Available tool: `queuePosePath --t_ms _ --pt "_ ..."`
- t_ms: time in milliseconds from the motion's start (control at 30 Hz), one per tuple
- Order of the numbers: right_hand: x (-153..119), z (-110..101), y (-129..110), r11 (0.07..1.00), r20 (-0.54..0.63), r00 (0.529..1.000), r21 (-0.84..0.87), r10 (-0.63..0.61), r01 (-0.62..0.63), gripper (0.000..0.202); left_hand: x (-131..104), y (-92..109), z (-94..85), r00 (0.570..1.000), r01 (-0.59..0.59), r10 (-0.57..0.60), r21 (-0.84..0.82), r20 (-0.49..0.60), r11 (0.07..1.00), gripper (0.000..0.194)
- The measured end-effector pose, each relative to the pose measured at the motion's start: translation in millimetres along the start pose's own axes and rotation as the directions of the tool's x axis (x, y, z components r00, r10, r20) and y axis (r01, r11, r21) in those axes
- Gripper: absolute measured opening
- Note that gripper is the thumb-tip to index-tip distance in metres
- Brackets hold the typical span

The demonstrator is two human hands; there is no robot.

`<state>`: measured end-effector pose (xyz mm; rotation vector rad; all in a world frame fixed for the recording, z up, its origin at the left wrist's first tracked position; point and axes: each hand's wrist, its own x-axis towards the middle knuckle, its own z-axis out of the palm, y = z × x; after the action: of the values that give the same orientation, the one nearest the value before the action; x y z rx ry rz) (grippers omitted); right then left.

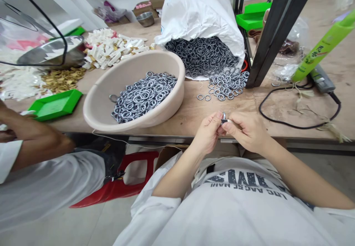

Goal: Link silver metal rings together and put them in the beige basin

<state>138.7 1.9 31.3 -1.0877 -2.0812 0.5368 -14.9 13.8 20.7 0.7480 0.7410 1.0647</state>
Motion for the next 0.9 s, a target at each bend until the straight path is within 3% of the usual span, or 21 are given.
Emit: queuePosePath --t_ms 133,233,267,333,433,533,633,700,767,833,900 --pt "10 4 21 0.988 0.002 0.993 0.101 0.12 -0.119 0.043 -7 2 -9.7 0.994 -0.01 0.0 0.081 0.112 0.997 0.045" --pt "33 5 51 0.953 -0.101 0.948 -0.011 0.301 -0.304 0.049 -20 4 -19.6 0.959 0.009 -0.08 0.254 0.271 0.967 0.046" --pt "44 7 59 0.939 -0.088 0.943 -0.097 0.321 -0.329 0.049 -23 4 -23.6 0.954 0.005 -0.095 0.301 0.283 0.954 0.046" --pt "67 14 68 0.923 -0.017 0.955 -0.253 0.297 -0.291 0.047 -26 5 -32.6 0.973 -0.018 -0.063 0.343 0.222 0.939 0.042" --pt "99 33 68 0.907 0.111 0.976 -0.4 0.188 -0.13 0.035 -23 7 -46.2 0.996 -0.044 0.016 0.329 0.088 0.943 0.029" --pt "120 49 66 0.898 0.158 0.975 -0.434 0.154 -0.072 0.024 -17 10 -57.8 0.998 -0.049 0.059 0.267 -0.029 0.962 0.033" --pt "121 48 64 0.896 0.138 0.977 -0.435 0.163 -0.088 0.02 -11 15 -66.5 0.985 -0.026 0.058 0.194 -0.163 0.981 0.03" --pt "111 38 61 0.938 0.15 0.975 -0.33 0.162 -0.106 0.021 -5 18 -68.7 0.975 -0.008 0.042 0.156 -0.22 0.988 0.032" --pt "94 26 53 0.985 0.215 0.962 -0.067 0.17 -0.159 0.023 1 17 -66.1 0.972 -0.001 0.037 0.151 -0.233 0.989 0.038" --pt "75 16 42 0.938 0.285 0.937 0.222 0.2 -0.267 0.026 8 11 -58.6 0.974 -0.018 0.061 0.195 -0.216 0.981 0.046" --pt "59 12 30 0.848 0.285 0.924 0.393 0.255 -0.356 0.025 12 2 -48.1 0.98 -0.059 0.111 0.288 -0.168 0.956 0.049"
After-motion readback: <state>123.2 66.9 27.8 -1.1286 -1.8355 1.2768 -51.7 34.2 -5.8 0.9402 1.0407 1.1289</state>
